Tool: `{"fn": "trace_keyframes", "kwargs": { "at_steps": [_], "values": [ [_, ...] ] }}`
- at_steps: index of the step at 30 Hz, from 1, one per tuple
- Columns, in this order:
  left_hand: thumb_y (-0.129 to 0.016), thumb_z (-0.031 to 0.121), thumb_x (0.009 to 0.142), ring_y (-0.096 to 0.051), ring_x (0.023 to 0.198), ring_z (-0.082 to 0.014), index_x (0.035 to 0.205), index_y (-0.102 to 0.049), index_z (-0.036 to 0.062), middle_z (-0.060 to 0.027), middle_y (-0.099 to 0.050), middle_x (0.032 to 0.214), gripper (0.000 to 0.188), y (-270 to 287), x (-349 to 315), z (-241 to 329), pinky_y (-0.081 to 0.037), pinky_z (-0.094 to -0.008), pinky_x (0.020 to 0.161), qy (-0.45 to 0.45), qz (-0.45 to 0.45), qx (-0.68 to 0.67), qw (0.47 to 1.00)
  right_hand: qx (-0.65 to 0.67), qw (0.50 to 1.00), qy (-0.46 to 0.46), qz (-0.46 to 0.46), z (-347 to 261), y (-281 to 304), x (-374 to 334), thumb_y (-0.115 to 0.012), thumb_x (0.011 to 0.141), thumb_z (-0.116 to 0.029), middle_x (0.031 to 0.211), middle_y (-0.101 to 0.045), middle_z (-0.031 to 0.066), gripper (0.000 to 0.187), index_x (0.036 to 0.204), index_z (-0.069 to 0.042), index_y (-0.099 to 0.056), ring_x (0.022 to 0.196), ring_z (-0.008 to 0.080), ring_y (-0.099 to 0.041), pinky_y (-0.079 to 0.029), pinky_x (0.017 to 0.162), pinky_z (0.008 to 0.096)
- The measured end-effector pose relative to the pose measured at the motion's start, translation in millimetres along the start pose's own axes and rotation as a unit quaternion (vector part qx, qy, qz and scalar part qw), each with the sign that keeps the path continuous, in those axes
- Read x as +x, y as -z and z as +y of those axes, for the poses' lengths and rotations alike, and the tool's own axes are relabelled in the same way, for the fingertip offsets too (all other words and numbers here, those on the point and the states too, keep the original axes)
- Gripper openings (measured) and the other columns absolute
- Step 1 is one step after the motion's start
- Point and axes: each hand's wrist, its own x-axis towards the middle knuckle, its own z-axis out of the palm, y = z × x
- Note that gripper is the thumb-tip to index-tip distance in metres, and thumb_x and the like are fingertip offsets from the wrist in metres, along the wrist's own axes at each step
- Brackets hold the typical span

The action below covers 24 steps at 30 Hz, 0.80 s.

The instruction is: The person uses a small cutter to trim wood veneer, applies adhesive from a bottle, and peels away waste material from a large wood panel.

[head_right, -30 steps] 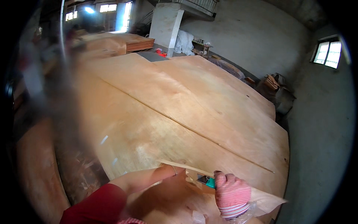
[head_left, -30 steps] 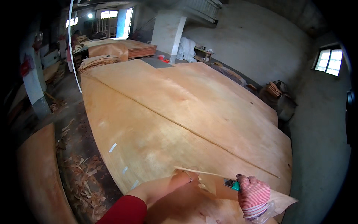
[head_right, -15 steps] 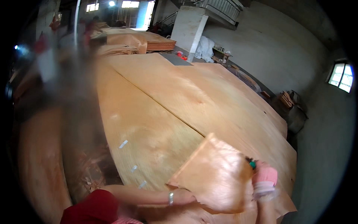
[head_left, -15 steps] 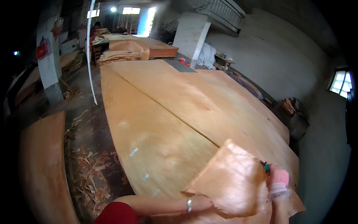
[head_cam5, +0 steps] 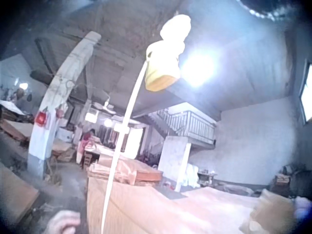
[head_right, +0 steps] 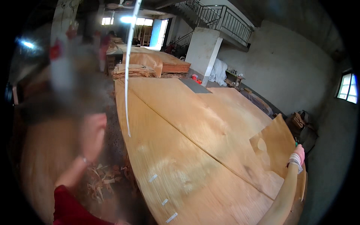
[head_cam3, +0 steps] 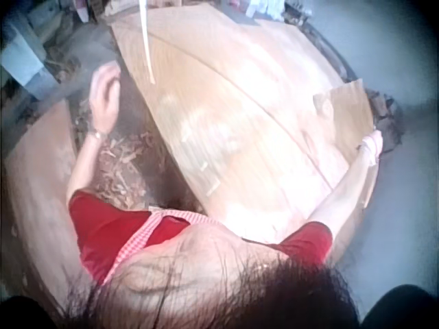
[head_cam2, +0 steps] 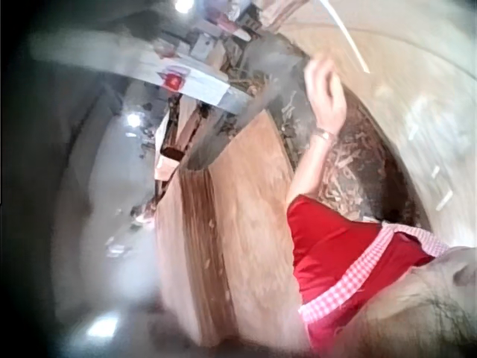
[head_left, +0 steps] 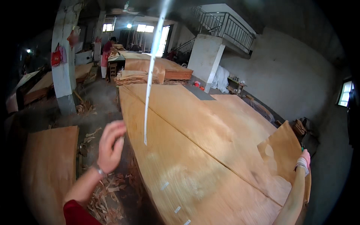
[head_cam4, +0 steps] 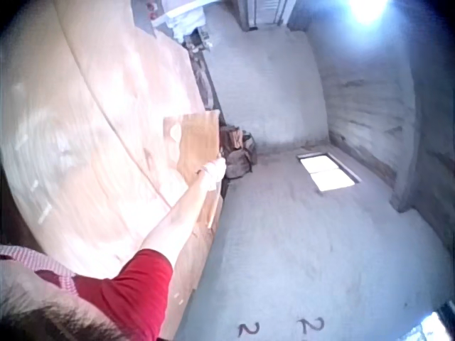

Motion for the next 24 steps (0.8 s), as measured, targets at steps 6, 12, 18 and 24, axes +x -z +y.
{"fn": "trace_keyframes", "kwargs": {
  "at_steps": [6,12,18,24],
  "values": [
    [-0.041,0.023,0.092,-0.041,0.119,-0.0202,0.125,-0.042,-0.0007,-0.0106,-0.041,0.131,0.041,-52.5,167.5,-53.2,-0.031,-0.0317,0.099,0.014,0.080,-0.255,0.964,0.314,0.932,0.173,-0.046,-152.3,50.4,-69.5,-0.052,0.082,-0.012,0.057,-0.048,0.0046,0.009,0.085,-0.006,-0.057,0.050,0.0130,-0.046,-0.038,0.047,0.0301],
    [-0.043,0.033,0.094,-0.050,0.107,-0.0129,0.106,-0.056,0.0051,-0.0073,-0.056,0.115,0.033,-72.5,249.9,-38.3,-0.038,-0.0300,0.094,0.152,-0.108,-0.583,0.791,0.509,0.734,0.432,-0.122,-331.2,130.4,-243.7,-0.062,0.081,-0.032,0.056,-0.053,0.0064,0.027,0.085,-0.005,-0.062,0.049,0.0143,-0.049,-0.041,0.050,0.0304],
    [-0.058,0.025,0.087,-0.055,0.073,-0.0037,0.089,-0.061,0.0072,0.0025,-0.061,0.085,0.018,-68.9,233.1,-24.1,-0.047,-0.0218,0.065,0.095,-0.080,-0.595,0.794,0.648,0.623,0.404,-0.167,-402.7,156.4,-299.3,-0.064,0.077,-0.036,0.056,-0.055,0.0078,0.032,0.089,-0.006,-0.063,0.046,0.0150,-0.052,-0.044,0.049,0.0298],
    [-0.060,0.024,0.086,-0.054,0.062,-0.0051,0.084,-0.061,0.0074,0.0014,-0.060,0.078,0.017,-49.1,219.3,-12.9,-0.047,-0.0201,0.059,0.125,-0.093,-0.588,0.793,0.616,0.617,0.356,-0.336,-417.8,161.5,-328.1,-0.063,0.078,-0.034,0.054,-0.054,0.0040,0.029,0.082,-0.006,-0.061,0.042,0.0117,-0.049,-0.041,0.042,0.0269]
  ]
}}
